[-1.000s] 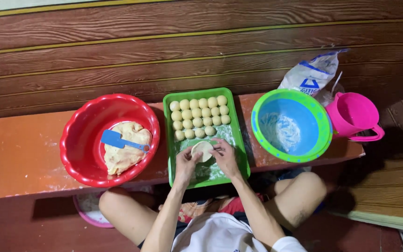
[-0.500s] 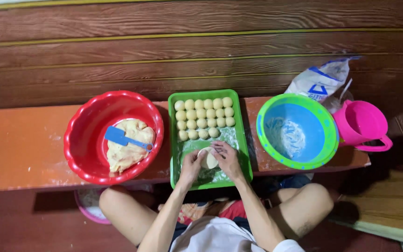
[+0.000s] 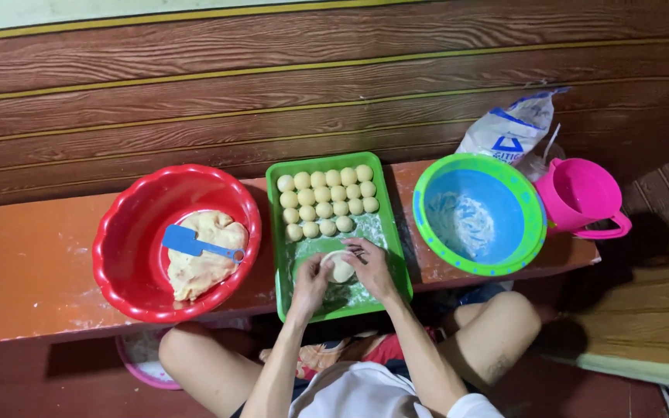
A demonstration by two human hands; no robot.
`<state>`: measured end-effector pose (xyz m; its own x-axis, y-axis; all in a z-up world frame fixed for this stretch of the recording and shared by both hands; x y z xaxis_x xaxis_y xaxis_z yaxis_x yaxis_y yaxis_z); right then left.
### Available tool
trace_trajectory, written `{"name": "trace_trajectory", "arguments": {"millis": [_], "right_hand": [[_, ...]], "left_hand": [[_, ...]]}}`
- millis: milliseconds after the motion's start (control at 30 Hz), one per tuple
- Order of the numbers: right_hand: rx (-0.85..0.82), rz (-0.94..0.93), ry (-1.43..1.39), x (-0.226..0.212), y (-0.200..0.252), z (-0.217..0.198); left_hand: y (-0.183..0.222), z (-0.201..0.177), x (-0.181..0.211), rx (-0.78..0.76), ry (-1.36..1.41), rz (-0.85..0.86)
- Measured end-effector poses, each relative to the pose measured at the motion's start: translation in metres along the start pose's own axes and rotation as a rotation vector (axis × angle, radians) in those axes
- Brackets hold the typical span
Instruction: Rolling small pieces of dough into uniform balls and placing them in a tray.
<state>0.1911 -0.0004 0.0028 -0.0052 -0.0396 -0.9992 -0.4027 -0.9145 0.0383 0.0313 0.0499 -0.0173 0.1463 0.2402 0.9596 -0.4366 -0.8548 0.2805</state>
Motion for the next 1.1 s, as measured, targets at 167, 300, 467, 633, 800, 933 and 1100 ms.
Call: {"name": "trace_trajectory", "arguments": {"millis": [167,300,467,633,800,933,1100], "right_hand": [[0.041,-0.133,0.115,-0.016,0.004,0.002],[0.03,-0.051,0.046,-0.008,0.003,0.006],[-0.013,-0.004,0.048,-0.005,0.006,0.008],[0.07,-0.011,-0.012,-0.02,0.012,0.005],[0.026,0.045,-0.045,0.012,0.003,0.002],[0.072,-0.011,-0.026,-0.011,0.011,0.003],[0.005,-0.014,-0.038,0.008,0.001,0.004]], "left_hand": [[0.006,0.004,0.012,-0.061,-0.042,0.008],[0.014,-0.003,0.029,0.034,-0.007,0.02],[0.009,-0.004,0.012,0.07,-0.013,-0.012],[0.014,-0.002,0.027,0.083,0.083,0.022],[0.005,-0.011,0.011,0.151,0.047,-0.029],[0.005,0.002,0.011,0.09,0.041,0.016],[0.0,-0.013,0.015,0.195,0.022,0.028]]}}
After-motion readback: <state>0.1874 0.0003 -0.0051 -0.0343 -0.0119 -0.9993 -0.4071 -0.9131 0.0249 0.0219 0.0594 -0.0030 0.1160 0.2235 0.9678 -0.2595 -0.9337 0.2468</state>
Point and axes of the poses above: each hand's wrist, its own y-axis away from the middle knuckle, its own z-axis out of the palm, x = y × z, the point moved 6 cm from there along -y, towards the middle knuckle, and after that the axes turned 3 degrees about -y, right-handed, at the moved point
